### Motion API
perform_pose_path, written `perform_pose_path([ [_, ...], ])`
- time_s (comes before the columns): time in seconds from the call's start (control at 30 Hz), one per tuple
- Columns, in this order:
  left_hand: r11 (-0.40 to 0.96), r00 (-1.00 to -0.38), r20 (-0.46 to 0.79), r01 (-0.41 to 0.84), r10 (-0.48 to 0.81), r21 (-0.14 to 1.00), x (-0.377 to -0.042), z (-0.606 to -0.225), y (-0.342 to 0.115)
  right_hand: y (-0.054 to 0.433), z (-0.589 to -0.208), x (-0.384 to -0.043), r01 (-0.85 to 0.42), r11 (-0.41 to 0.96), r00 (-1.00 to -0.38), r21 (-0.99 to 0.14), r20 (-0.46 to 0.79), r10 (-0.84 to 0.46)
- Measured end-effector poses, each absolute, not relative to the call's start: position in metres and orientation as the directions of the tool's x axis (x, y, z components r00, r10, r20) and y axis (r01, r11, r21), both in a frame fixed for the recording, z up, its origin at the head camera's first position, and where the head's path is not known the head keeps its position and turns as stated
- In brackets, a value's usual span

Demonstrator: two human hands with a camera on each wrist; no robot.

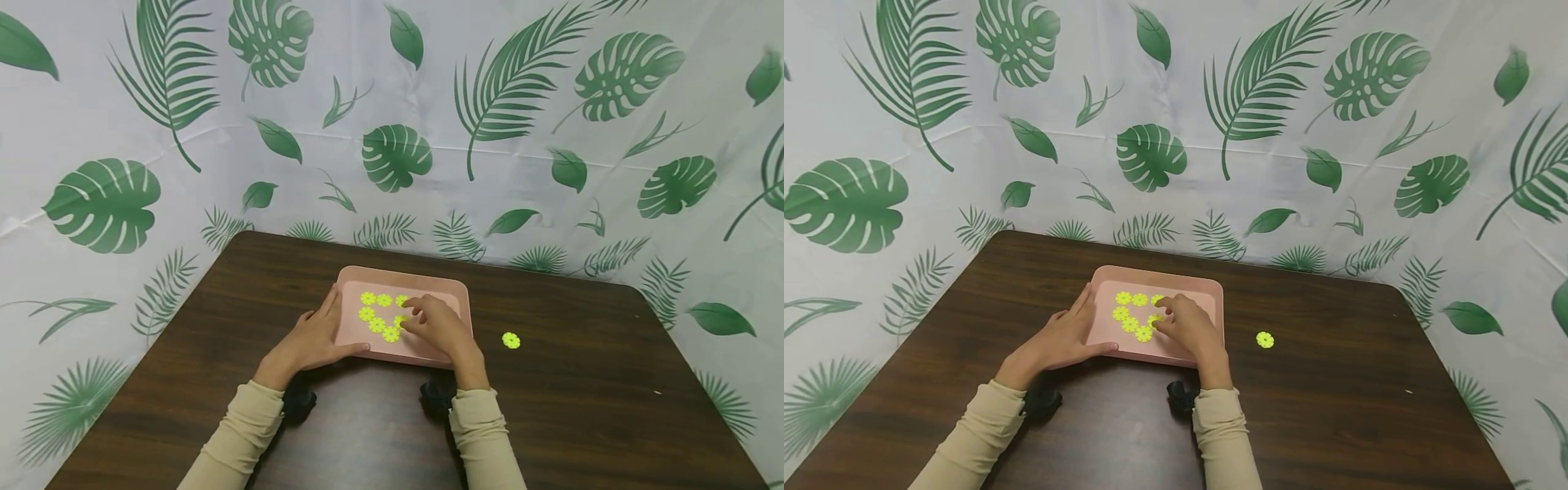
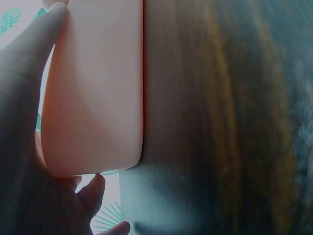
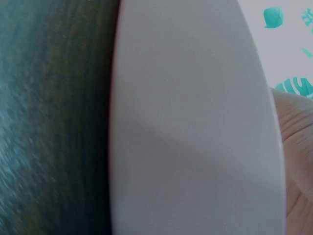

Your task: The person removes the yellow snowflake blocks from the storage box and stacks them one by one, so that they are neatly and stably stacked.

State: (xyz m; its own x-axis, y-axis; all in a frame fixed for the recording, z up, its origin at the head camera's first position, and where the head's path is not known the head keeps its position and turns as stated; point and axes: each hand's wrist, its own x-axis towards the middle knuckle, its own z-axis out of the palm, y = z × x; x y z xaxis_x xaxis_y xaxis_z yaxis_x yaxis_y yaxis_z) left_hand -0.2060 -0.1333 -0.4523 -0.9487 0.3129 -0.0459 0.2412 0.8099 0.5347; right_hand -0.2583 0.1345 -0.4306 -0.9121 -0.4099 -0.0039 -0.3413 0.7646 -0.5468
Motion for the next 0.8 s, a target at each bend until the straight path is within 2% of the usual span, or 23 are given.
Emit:
perform_pose_path([
  [0.4,0.814,-0.948,-0.035,0.251,0.315,0.524,-0.206,-0.455,-0.133,0.127,-0.444,-0.261,-0.333,0.779,-0.897,-0.531,-0.076,-0.436],
  [0.8,0.813,-0.946,-0.020,0.267,0.323,0.518,-0.206,-0.458,-0.133,0.127,-0.447,-0.259,-0.353,0.774,-0.898,-0.526,-0.041,-0.438],
])
